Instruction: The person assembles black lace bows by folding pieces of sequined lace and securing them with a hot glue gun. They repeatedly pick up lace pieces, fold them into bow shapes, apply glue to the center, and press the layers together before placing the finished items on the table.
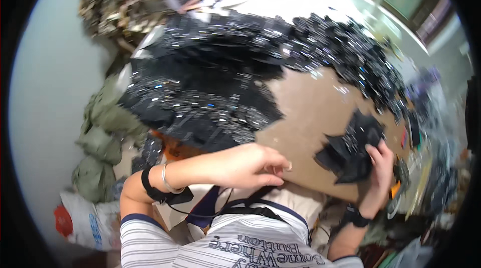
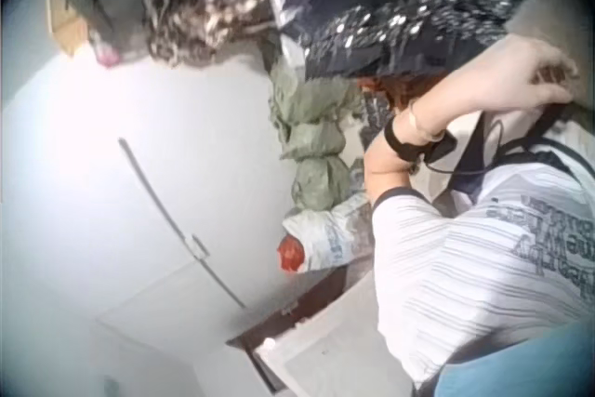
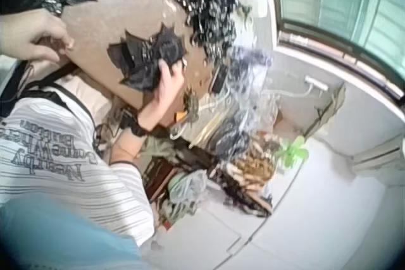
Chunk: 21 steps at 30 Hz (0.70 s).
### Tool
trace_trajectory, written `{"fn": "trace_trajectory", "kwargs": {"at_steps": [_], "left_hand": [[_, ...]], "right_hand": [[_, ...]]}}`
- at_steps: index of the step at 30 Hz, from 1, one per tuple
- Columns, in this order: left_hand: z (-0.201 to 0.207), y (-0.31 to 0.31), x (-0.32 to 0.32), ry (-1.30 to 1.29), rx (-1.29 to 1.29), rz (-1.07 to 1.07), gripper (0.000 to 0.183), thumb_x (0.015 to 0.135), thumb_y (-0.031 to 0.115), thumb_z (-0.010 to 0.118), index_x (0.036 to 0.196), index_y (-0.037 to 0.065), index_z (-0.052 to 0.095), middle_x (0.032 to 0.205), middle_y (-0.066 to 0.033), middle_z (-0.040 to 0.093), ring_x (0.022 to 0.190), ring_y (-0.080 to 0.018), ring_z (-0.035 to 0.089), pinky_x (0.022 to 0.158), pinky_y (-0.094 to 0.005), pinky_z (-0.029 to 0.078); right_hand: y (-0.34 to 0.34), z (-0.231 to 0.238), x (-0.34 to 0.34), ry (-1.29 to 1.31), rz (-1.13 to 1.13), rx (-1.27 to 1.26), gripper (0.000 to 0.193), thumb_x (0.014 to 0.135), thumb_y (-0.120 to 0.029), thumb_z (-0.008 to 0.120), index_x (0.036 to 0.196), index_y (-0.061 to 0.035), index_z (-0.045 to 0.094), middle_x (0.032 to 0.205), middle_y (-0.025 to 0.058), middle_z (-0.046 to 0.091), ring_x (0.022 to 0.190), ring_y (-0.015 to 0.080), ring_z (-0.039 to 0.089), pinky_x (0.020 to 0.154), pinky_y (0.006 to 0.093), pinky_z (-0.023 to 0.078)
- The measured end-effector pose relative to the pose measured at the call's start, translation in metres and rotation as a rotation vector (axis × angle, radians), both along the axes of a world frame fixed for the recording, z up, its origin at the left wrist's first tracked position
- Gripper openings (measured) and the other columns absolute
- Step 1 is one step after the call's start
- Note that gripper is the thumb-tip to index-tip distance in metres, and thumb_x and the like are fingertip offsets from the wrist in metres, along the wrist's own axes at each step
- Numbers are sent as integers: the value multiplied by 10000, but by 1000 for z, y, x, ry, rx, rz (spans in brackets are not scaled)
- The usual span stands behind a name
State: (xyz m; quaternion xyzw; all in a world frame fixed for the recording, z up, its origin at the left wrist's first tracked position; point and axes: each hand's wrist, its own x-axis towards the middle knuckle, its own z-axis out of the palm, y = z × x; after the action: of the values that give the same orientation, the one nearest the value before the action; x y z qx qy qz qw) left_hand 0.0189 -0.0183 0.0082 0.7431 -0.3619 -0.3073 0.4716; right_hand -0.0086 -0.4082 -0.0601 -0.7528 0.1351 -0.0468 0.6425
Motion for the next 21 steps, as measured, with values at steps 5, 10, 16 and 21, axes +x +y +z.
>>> {"fn": "trace_trajectory", "kwargs": {"at_steps": [5, 10, 16, 21], "left_hand": [[20, 120, 87, -464, -41, 746, 225, 863, 147, 633, 1031, -2, 649, 935, -131, 686, 865, -221, 665, 787, -314, 519], [0, 259, 129, -576, 229, 1270, 227, 830, 178, 661, 979, 8, 671, 933, -107, 697, 839, -157, 654, 776, -304, 512], [-27, 249, 77, -378, 564, 1093, 363, 732, 311, 738, 900, -5, 671, 842, -165, 679, 791, -292, 660, 744, -360, 518], [-48, 211, 39, -757, 771, 1208, 493, 652, 296, 822, 984, 26, 578, 999, -172, 496, 972, -351, 518, 864, -422, 442]], "right_hand": [[-2, 18, -18, -166, -203, -6, 361, 846, -3, 576, 1205, 36, 554, 1081, 50, 626, 947, 130, 580, 862, 257, 444], [-13, 29, -28, -48, -167, 184, 360, 883, -69, 584, 1232, 4, 534, 1083, 85, 631, 893, 100, 606, 710, 192, 504], [54, 43, -17, -59, -166, 426, 465, 901, -130, 564, 1325, 16, 440, 1278, 183, 548, 968, 148, 608, 807, 237, 525], [99, 30, 6, -17, -69, 414, 399, 844, -173, 607, 1175, 34, 524, 1106, 177, 611, 856, 151, 612, 693, 257, 522]]}}
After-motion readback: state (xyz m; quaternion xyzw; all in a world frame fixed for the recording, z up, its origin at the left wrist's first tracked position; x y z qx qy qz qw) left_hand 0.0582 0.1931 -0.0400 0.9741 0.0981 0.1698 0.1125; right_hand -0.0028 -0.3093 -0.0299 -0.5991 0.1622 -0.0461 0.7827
